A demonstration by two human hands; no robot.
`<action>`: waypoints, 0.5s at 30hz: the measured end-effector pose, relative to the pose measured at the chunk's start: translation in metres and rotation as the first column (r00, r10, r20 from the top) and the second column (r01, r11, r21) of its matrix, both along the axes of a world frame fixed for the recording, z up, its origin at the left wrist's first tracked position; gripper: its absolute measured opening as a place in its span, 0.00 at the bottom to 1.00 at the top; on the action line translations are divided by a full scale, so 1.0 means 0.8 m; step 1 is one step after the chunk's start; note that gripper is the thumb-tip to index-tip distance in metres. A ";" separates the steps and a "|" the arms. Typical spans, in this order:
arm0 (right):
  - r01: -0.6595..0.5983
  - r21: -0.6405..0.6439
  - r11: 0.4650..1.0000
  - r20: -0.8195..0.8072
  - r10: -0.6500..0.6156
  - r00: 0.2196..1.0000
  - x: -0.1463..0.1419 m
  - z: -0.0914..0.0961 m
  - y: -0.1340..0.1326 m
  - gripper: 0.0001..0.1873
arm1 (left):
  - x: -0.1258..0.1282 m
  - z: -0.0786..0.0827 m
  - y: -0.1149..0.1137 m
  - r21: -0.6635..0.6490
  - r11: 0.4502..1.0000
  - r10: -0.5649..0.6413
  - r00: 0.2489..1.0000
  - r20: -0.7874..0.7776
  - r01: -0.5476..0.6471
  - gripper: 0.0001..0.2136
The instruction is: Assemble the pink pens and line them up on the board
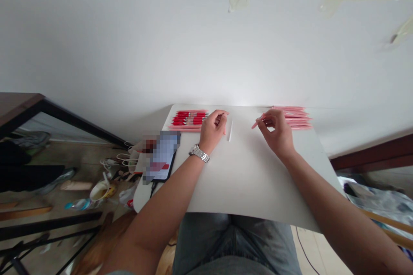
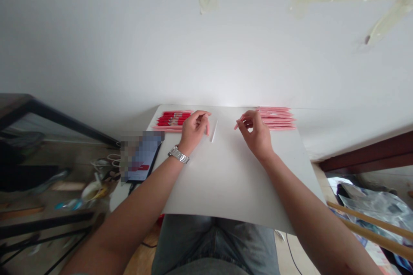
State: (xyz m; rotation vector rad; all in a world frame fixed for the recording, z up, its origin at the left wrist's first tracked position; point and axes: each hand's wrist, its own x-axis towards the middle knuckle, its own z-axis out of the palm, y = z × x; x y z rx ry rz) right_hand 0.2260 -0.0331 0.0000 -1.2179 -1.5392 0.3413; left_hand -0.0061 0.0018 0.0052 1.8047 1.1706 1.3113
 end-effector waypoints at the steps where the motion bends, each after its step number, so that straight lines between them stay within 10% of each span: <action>1: 0.013 0.019 1.000 -0.008 -0.013 1.000 0.000 0.001 0.000 0.16 | 0.000 0.000 0.000 0.000 1.000 -0.001 1.000 0.001 0.001 0.13; 15: -0.080 -0.014 0.997 0.031 0.080 0.996 0.004 -0.004 0.005 0.15 | 0.001 -0.002 0.000 -0.005 1.000 -0.009 1.000 0.005 0.009 0.14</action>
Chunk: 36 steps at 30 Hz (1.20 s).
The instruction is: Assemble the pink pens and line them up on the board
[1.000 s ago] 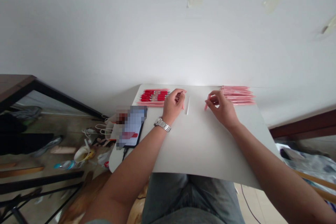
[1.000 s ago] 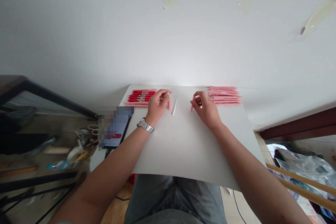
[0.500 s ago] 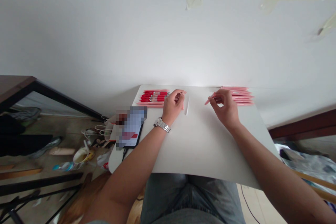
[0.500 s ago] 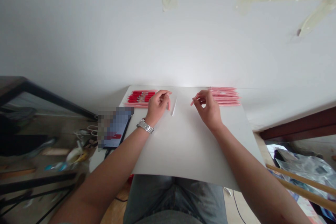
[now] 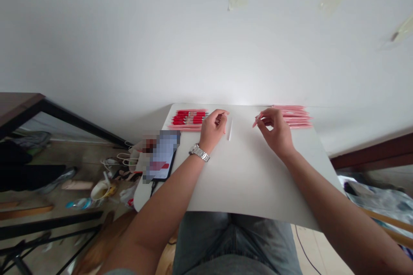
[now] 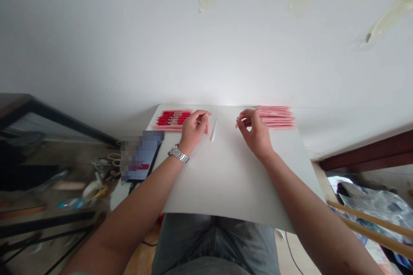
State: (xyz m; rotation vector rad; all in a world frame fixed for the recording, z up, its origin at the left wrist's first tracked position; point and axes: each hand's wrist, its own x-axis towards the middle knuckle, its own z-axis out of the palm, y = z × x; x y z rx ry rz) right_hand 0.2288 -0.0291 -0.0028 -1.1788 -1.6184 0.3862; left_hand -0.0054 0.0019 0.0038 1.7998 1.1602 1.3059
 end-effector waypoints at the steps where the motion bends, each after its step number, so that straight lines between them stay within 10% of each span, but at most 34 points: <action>1: 0.006 0.006 1.000 -0.016 -0.005 1.000 -0.001 0.000 0.000 0.16 | 0.000 0.000 0.000 -0.001 1.000 0.003 1.000 0.001 -0.003 0.15; 36: 0.152 -0.057 0.987 0.154 -0.142 0.978 -0.001 0.012 -0.006 0.19 | -0.006 0.005 -0.001 0.107 0.970 0.242 0.906 -0.348 -0.218 0.05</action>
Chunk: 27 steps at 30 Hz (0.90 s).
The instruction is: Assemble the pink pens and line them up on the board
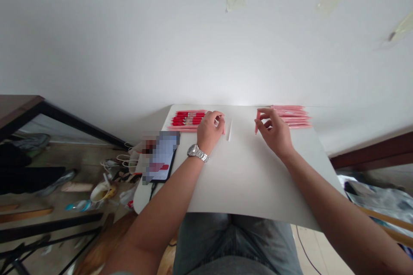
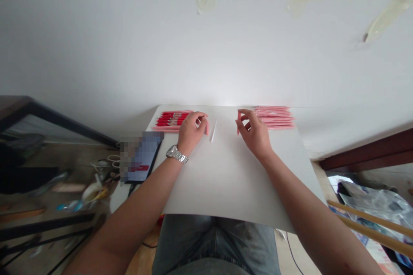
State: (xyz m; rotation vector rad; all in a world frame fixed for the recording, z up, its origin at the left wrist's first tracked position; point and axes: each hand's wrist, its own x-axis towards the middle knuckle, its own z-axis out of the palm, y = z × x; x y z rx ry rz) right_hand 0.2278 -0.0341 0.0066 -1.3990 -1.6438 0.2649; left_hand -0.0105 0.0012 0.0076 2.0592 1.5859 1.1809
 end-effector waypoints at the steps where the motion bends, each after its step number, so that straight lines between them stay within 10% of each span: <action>1: -0.003 0.006 1.000 0.007 0.003 1.000 0.000 0.000 0.000 0.19 | 0.000 -0.001 0.000 0.003 1.000 -0.006 1.000 -0.014 0.006 0.05; 27: -0.056 0.004 0.998 0.063 0.056 0.996 -0.001 -0.004 0.001 0.18 | 0.015 -0.007 -0.015 -0.013 1.000 0.004 0.921 -0.390 -0.010 0.05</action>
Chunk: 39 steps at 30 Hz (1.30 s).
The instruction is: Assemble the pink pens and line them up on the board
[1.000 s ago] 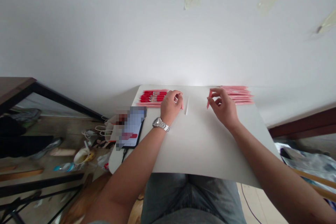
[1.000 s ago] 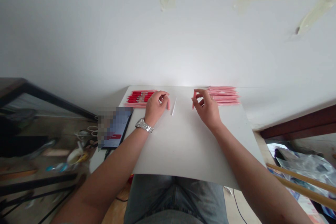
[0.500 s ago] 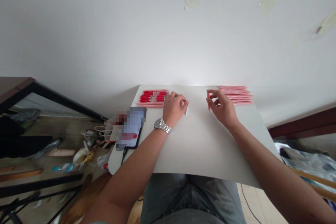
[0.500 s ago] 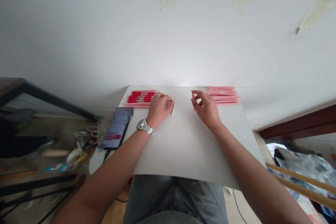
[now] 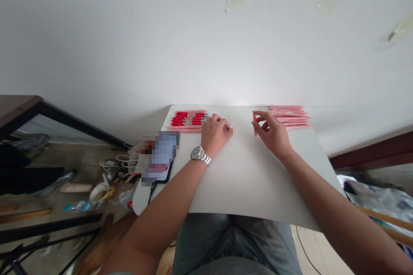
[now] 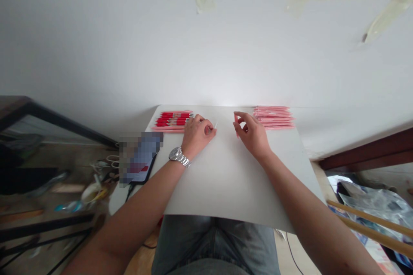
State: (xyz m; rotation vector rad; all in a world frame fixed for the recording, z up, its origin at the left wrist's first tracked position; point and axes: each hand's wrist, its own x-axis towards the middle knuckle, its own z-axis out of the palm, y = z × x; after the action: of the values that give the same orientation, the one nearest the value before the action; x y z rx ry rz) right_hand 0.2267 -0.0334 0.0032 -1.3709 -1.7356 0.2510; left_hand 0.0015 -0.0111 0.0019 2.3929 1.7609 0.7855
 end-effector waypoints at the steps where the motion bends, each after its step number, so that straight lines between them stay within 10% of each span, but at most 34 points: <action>1: -0.003 -0.003 1.000 0.000 0.003 1.000 0.000 -0.001 0.000 0.18 | 0.000 0.001 -0.001 -0.003 1.000 -0.001 1.000 -0.008 0.001 0.04; 39: -0.048 -0.037 0.998 -0.042 0.046 0.998 -0.001 -0.008 0.001 0.21 | 0.010 0.005 -0.001 0.055 0.994 -0.088 0.992 -0.093 0.093 0.02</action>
State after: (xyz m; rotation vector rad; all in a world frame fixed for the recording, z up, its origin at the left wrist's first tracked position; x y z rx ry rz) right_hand 0.2259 -0.0323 -0.0029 -1.3440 -1.7383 0.3376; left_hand 0.0094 -0.0121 0.0060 2.5652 1.6683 0.7399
